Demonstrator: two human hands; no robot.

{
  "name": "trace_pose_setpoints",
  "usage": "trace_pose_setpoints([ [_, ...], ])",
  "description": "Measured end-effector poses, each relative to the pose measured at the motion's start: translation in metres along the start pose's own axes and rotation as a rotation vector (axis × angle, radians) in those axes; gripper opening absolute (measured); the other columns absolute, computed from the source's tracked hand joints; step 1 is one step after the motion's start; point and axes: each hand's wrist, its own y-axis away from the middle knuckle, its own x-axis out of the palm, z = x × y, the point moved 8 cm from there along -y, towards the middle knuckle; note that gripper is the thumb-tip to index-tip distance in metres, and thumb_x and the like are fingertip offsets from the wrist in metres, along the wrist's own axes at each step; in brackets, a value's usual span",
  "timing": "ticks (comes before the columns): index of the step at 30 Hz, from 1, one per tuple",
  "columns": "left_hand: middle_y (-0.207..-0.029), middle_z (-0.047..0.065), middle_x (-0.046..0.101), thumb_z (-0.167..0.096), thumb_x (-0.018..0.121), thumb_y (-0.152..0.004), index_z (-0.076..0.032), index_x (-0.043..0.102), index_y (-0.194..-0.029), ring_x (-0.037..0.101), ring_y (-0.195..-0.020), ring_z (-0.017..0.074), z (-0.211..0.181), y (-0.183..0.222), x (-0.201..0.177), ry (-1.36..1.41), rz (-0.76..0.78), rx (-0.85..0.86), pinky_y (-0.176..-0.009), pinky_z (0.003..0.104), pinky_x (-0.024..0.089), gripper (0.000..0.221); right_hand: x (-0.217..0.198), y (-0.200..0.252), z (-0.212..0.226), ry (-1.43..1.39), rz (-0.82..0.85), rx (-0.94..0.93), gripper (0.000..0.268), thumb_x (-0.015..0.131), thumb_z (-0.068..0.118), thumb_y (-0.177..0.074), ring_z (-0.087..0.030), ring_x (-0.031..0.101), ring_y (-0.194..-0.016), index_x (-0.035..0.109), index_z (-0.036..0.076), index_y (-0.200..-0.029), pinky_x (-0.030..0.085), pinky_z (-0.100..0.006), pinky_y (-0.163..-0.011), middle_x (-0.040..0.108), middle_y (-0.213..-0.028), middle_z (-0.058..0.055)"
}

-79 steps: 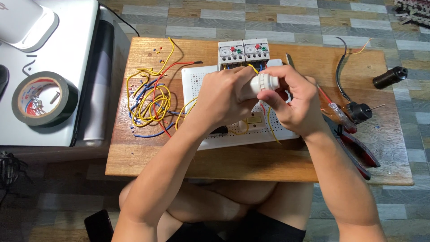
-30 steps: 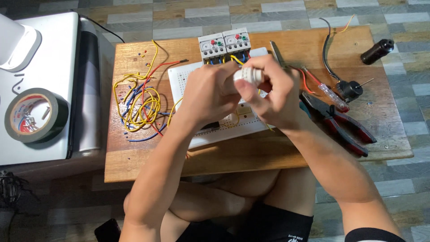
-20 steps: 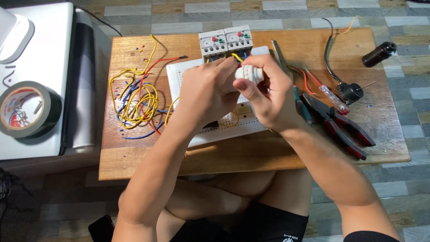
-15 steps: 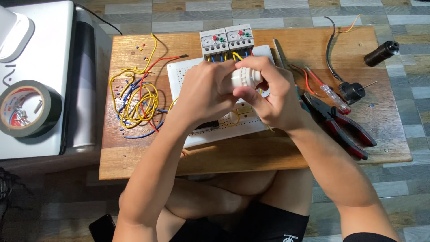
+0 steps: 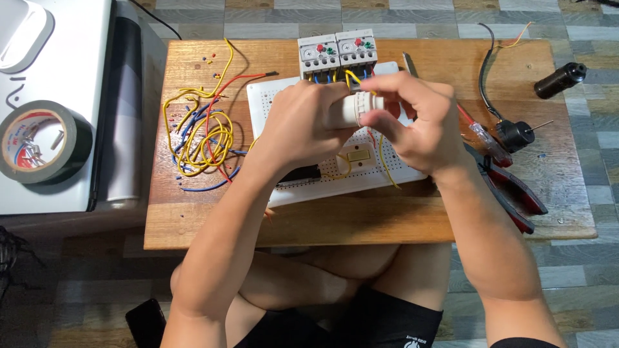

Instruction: Wiring an electrical control panel by connecting wires to terminal blocks and a light socket using a screwdriver.

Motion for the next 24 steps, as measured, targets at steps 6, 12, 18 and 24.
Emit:
trace_pose_setpoints([
  [6, -0.064, 0.013, 0.07, -0.019, 0.084, -0.065, -0.003, 0.069, -0.077, 0.056, -0.044, 0.0308, 0.004, 0.0, 0.0, -0.089, -0.018, 0.004, -0.047, 0.039, 0.045, 0.025, -0.001, -0.005, 0.013, -0.003, 0.058, -0.011, 0.029, 0.078, 0.008, -0.094, -0.02, 0.053, -0.072, 0.065, -0.01, -0.113, 0.044, -0.031, -0.067, 0.065, -0.093, -0.014],
  [12, -0.064, 0.014, 0.07, -0.02, 0.084, -0.067, -0.004, 0.07, -0.079, 0.056, -0.045, 0.0322, 0.001, 0.0, -0.005, -0.028, -0.04, -0.007, -0.047, 0.04, 0.044, 0.024, 0.0, -0.004, 0.014, -0.064, 0.123, -0.049, 0.037, 0.075, -0.021, -0.079, -0.025, 0.06, -0.101, 0.065, 0.0, -0.108, 0.052, -0.035, -0.089, 0.06, -0.124, -0.014],
  [18, -0.065, 0.012, 0.072, -0.015, 0.083, -0.064, -0.004, 0.07, -0.078, 0.059, -0.044, 0.0273, 0.004, -0.001, 0.001, -0.006, -0.017, -0.012, -0.046, 0.038, 0.045, 0.022, 0.001, 0.0, -0.008, -0.004, 0.065, -0.031, 0.047, 0.077, 0.023, -0.085, -0.018, 0.054, -0.086, 0.059, 0.0, -0.122, 0.042, -0.029, -0.071, 0.062, -0.111, -0.011],
  [24, -0.077, 0.02, 0.074, -0.016, 0.086, -0.068, -0.003, 0.076, -0.094, 0.075, -0.074, 0.0435, 0.01, -0.002, 0.011, -0.041, 0.133, -0.085, -0.07, 0.053, 0.061, 0.03, -0.004, -0.003, 0.0, 0.031, 0.041, -0.049, 0.041, 0.068, 0.039, -0.103, -0.024, 0.054, -0.063, 0.069, 0.001, -0.118, 0.045, -0.035, -0.056, 0.062, -0.075, -0.012],
])
